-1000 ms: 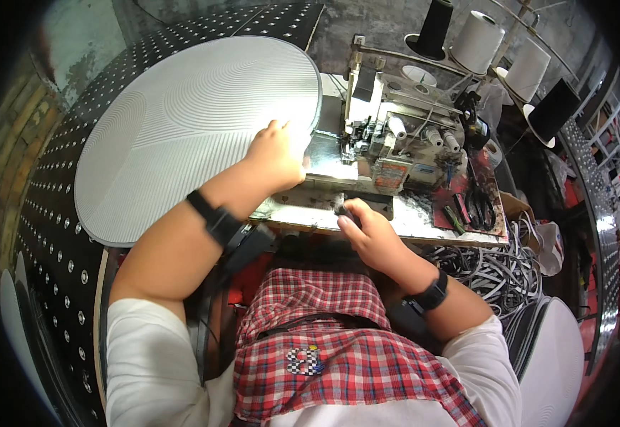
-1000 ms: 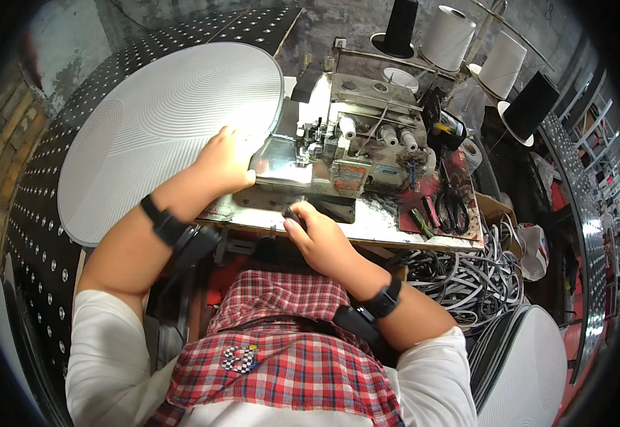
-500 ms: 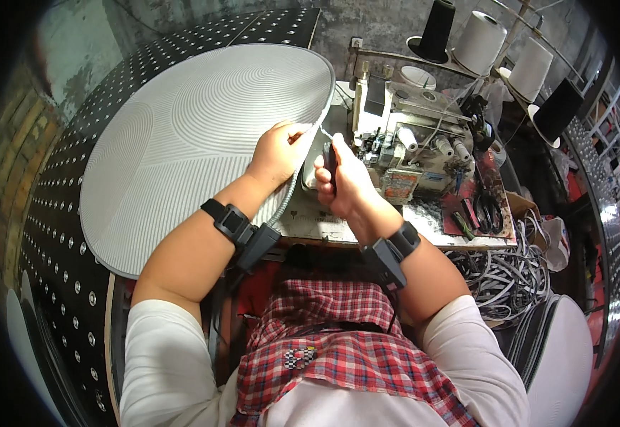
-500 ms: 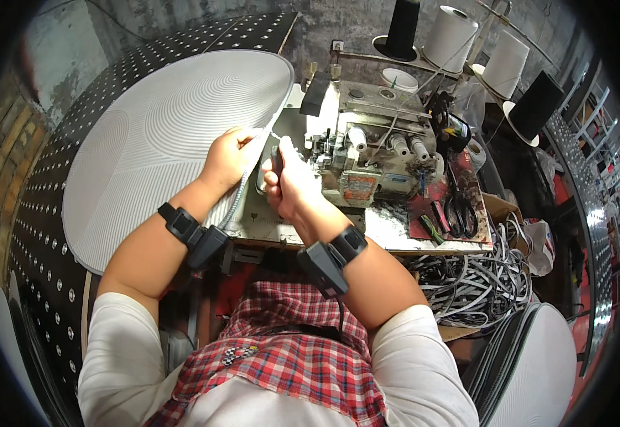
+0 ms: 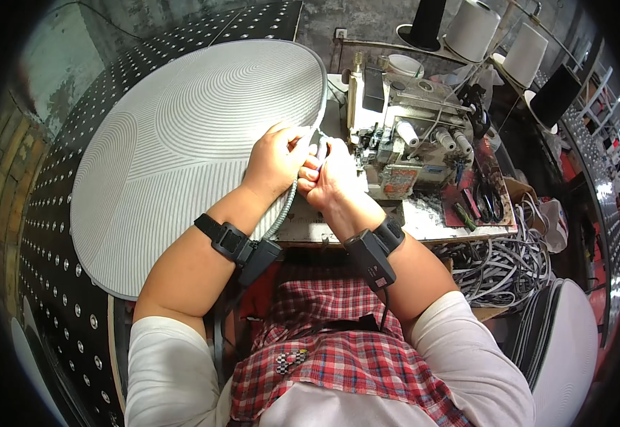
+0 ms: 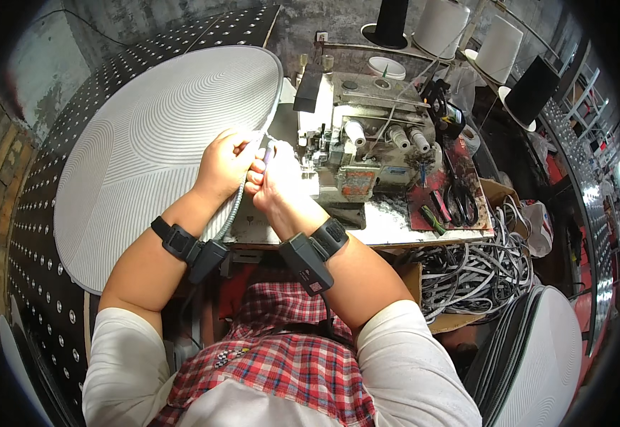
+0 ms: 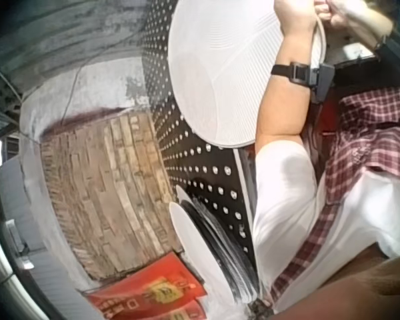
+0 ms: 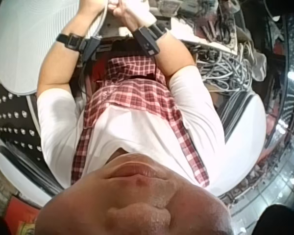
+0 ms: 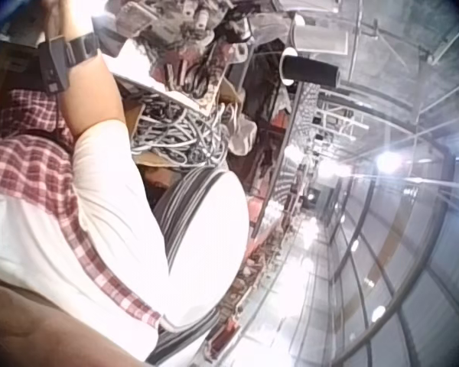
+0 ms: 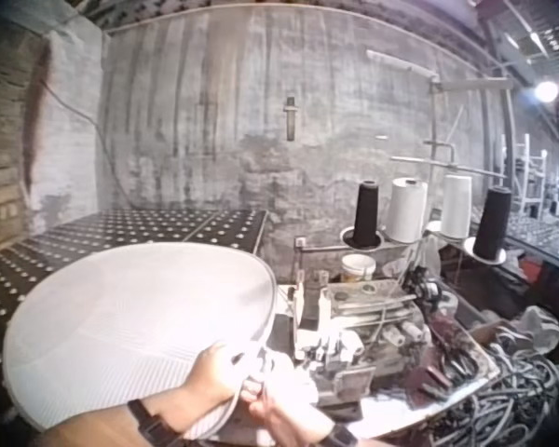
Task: Sew the edges of mattress covers using an industrial sewing machine.
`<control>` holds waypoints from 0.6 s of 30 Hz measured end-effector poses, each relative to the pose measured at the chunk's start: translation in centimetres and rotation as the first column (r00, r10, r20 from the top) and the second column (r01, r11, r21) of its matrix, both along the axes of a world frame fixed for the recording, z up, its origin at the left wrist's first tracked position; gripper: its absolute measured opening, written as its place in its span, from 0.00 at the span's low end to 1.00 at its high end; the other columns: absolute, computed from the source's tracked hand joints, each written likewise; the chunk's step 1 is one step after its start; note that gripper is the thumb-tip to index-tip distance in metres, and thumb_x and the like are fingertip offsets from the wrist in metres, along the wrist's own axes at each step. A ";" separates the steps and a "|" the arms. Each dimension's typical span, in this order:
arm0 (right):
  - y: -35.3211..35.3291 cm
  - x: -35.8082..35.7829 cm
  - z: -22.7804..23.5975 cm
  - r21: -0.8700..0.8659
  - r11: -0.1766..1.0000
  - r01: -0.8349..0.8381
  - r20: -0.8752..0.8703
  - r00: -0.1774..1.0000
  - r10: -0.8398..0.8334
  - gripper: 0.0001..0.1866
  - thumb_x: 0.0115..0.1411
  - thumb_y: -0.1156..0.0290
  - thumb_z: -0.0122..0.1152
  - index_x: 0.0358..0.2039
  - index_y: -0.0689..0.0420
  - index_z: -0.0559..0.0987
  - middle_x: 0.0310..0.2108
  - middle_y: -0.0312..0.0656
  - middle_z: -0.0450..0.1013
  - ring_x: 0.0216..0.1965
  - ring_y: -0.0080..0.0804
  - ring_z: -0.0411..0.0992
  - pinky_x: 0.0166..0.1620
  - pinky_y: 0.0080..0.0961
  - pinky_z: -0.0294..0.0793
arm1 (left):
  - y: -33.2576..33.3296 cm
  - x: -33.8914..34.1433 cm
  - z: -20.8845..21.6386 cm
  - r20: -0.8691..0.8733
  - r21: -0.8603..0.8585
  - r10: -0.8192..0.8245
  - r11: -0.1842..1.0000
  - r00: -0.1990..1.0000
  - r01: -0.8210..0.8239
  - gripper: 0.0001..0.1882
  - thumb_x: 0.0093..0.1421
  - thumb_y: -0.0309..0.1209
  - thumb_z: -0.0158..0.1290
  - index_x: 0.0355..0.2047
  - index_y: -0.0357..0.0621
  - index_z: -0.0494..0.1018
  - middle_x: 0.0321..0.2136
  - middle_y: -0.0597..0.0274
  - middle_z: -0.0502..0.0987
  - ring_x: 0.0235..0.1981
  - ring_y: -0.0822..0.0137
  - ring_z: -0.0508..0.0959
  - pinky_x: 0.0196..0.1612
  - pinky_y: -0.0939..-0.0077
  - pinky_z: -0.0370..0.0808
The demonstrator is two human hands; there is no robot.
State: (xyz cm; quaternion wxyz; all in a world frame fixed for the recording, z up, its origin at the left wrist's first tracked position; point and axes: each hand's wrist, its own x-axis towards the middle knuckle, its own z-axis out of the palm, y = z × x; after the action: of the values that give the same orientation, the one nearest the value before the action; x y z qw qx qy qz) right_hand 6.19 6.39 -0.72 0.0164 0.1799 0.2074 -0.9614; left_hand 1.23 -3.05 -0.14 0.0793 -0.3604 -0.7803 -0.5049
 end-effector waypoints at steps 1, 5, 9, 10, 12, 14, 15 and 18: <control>-0.1 0.0 0.1 -0.028 1.000 -0.012 -0.022 1.000 0.011 0.18 0.55 0.54 0.32 0.16 0.50 0.61 0.07 0.29 0.50 0.07 0.19 0.44 0.10 0.17 0.43 | -0.1 -0.2 -0.2 -0.001 0.001 0.001 1.000 1.000 -0.001 0.07 0.53 0.24 0.47 0.31 0.34 0.70 0.24 0.61 0.70 0.24 0.74 0.73 0.28 0.83 0.69; -0.3 0.3 0.9 0.027 0.999 -0.028 -0.009 1.000 0.028 0.18 0.55 0.54 0.32 0.16 0.51 0.62 0.07 0.29 0.51 0.07 0.19 0.44 0.10 0.17 0.42 | -0.2 -0.5 -0.4 0.042 0.112 -0.030 0.993 0.999 0.025 0.06 0.53 0.23 0.47 0.31 0.34 0.70 0.24 0.61 0.70 0.22 0.74 0.73 0.26 0.84 0.69; 0.0 0.3 0.7 0.042 0.998 -0.054 -0.039 0.998 0.056 0.18 0.55 0.54 0.32 0.16 0.51 0.61 0.07 0.29 0.51 0.07 0.19 0.45 0.10 0.17 0.42 | -0.1 -0.3 -0.1 0.021 0.114 -0.017 0.993 1.000 0.014 0.06 0.52 0.22 0.47 0.31 0.34 0.70 0.24 0.61 0.70 0.21 0.74 0.73 0.25 0.83 0.70; 0.1 0.3 0.5 -0.017 0.998 -0.064 -0.037 0.997 0.063 0.18 0.55 0.54 0.33 0.16 0.51 0.61 0.07 0.29 0.51 0.07 0.19 0.45 0.10 0.17 0.43 | 0.0 -0.2 -0.1 0.021 0.114 -0.018 0.993 1.000 0.015 0.06 0.52 0.22 0.47 0.31 0.34 0.70 0.24 0.61 0.70 0.21 0.74 0.73 0.25 0.83 0.70; 0.0 0.2 0.1 -0.036 0.999 -0.037 -0.042 0.998 0.035 0.17 0.55 0.55 0.33 0.15 0.51 0.61 0.07 0.29 0.50 0.07 0.19 0.45 0.10 0.17 0.43 | 0.0 -0.1 -0.2 0.048 0.114 -0.037 0.993 0.998 0.032 0.06 0.51 0.22 0.47 0.31 0.34 0.70 0.24 0.61 0.70 0.22 0.73 0.73 0.27 0.82 0.70; -0.2 0.2 -0.2 -0.057 0.998 -0.010 -0.045 0.999 0.007 0.17 0.55 0.55 0.34 0.15 0.51 0.61 0.07 0.29 0.50 0.07 0.19 0.44 0.10 0.17 0.43 | -0.1 -0.1 -0.1 -0.010 0.081 -0.017 0.997 1.000 0.018 0.06 0.51 0.22 0.47 0.31 0.34 0.70 0.24 0.61 0.71 0.22 0.73 0.73 0.26 0.82 0.70; -0.3 0.2 -0.2 -0.053 0.999 0.004 -0.051 0.999 -0.007 0.17 0.55 0.55 0.34 0.15 0.50 0.61 0.07 0.29 0.50 0.07 0.19 0.44 0.10 0.17 0.43 | -0.2 -0.1 -0.1 -0.070 0.050 0.002 0.999 0.998 0.001 0.07 0.51 0.21 0.47 0.31 0.34 0.70 0.24 0.61 0.71 0.21 0.73 0.73 0.26 0.82 0.70; -0.3 0.3 0.0 -0.033 0.999 0.012 -0.059 0.998 -0.014 0.17 0.55 0.55 0.35 0.15 0.50 0.61 0.07 0.29 0.50 0.07 0.19 0.44 0.10 0.17 0.43 | -0.2 -0.3 -0.2 -0.154 0.027 0.013 1.000 0.988 -0.009 0.06 0.52 0.22 0.47 0.31 0.34 0.70 0.24 0.61 0.70 0.21 0.74 0.73 0.26 0.83 0.70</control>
State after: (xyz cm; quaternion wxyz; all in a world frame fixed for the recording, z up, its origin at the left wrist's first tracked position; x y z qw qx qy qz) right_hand 6.54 6.07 -0.75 0.0069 0.1523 0.1907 -0.9697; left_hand 0.90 -3.21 -0.37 0.1471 -0.3930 -0.7672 -0.4851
